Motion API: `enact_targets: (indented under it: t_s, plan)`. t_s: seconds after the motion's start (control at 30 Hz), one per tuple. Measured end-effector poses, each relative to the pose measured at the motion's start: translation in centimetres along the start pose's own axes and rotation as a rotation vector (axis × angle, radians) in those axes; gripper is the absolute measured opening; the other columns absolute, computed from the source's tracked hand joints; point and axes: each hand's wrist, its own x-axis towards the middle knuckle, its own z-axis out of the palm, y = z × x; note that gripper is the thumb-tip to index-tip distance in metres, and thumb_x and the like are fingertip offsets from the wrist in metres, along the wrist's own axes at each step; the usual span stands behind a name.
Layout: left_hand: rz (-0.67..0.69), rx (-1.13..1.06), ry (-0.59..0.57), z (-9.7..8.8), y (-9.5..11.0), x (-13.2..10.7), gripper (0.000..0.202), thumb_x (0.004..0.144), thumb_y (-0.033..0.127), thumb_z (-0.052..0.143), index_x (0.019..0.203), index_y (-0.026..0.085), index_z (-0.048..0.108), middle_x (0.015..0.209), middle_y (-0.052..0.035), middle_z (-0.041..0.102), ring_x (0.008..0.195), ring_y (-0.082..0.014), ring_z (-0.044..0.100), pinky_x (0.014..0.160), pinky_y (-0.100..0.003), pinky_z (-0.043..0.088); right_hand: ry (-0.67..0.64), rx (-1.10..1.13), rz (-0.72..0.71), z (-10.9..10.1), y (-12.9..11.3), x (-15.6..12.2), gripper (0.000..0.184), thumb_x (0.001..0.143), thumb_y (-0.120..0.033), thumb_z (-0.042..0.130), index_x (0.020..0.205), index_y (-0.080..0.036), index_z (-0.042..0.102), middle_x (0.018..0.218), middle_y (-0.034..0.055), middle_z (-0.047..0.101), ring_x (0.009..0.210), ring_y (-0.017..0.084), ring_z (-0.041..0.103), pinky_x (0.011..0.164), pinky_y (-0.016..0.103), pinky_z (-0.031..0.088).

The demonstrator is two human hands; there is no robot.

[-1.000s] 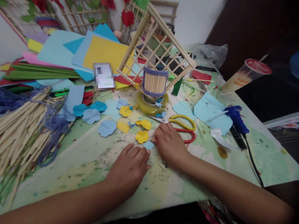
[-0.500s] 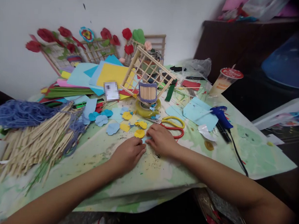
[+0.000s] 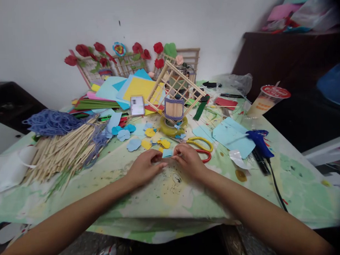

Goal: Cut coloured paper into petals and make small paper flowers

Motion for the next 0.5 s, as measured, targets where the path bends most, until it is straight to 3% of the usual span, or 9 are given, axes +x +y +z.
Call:
enact_targets:
  t_s: [0.1,0.3,0.4,0.5]
  plan:
    - [-0.011,-0.008,-0.032,-0.01,0.31,0.55,0.034,0.081,0.048,0.053,0.073,0.016,0.060,0.067,-0.0007,0.057,0.063,-0.0146,0.050,0.057,-0.026,0.037,0.031,0.018,-0.059,-0.22,0.10,0.02,0.011,0.079,-0.015,0.060,0.073,-0.020,0.053,0.079,0.0014,0.058,0.080,0.017,0.051,0.072,0.029,0.038]
    - [0.104,-0.110,0.003,-0.12,0.16,1.08,0.031,0.086,0.040,0.049,0.074,0.016,0.065,0.067,-0.0015,0.061,0.063,-0.0125,0.052,0.060,-0.024,0.039,0.012,-0.009,-0.045,-0.39,-0.08,-0.06,0.011,0.079,-0.011,0.056,0.074,-0.020,0.054,0.082,0.0030,0.059,0.083,0.018,0.052,0.074,0.030,0.040]
    - [0.170,-0.166,0.022,0.07,-0.03,1.07,0.029,0.087,0.038,0.050,0.076,0.017,0.066,0.069,-0.0031,0.064,0.065,-0.0129,0.055,0.063,-0.025,0.042,0.026,-0.023,-0.007,-0.61,-0.33,-0.15,0.004,0.080,-0.017,0.058,0.080,-0.020,0.055,0.088,0.0049,0.060,0.088,0.019,0.052,0.077,0.031,0.041]
    - [0.199,-0.233,0.030,0.20,-0.05,1.02,0.025,0.087,0.034,0.052,0.076,0.017,0.067,0.070,-0.0033,0.065,0.067,-0.0131,0.057,0.066,-0.026,0.045,0.025,0.019,0.057,-0.85,-0.59,-0.24,0.022,0.079,-0.024,0.061,0.099,-0.018,0.055,0.092,0.0062,0.062,0.084,0.018,0.055,0.076,0.031,0.042]
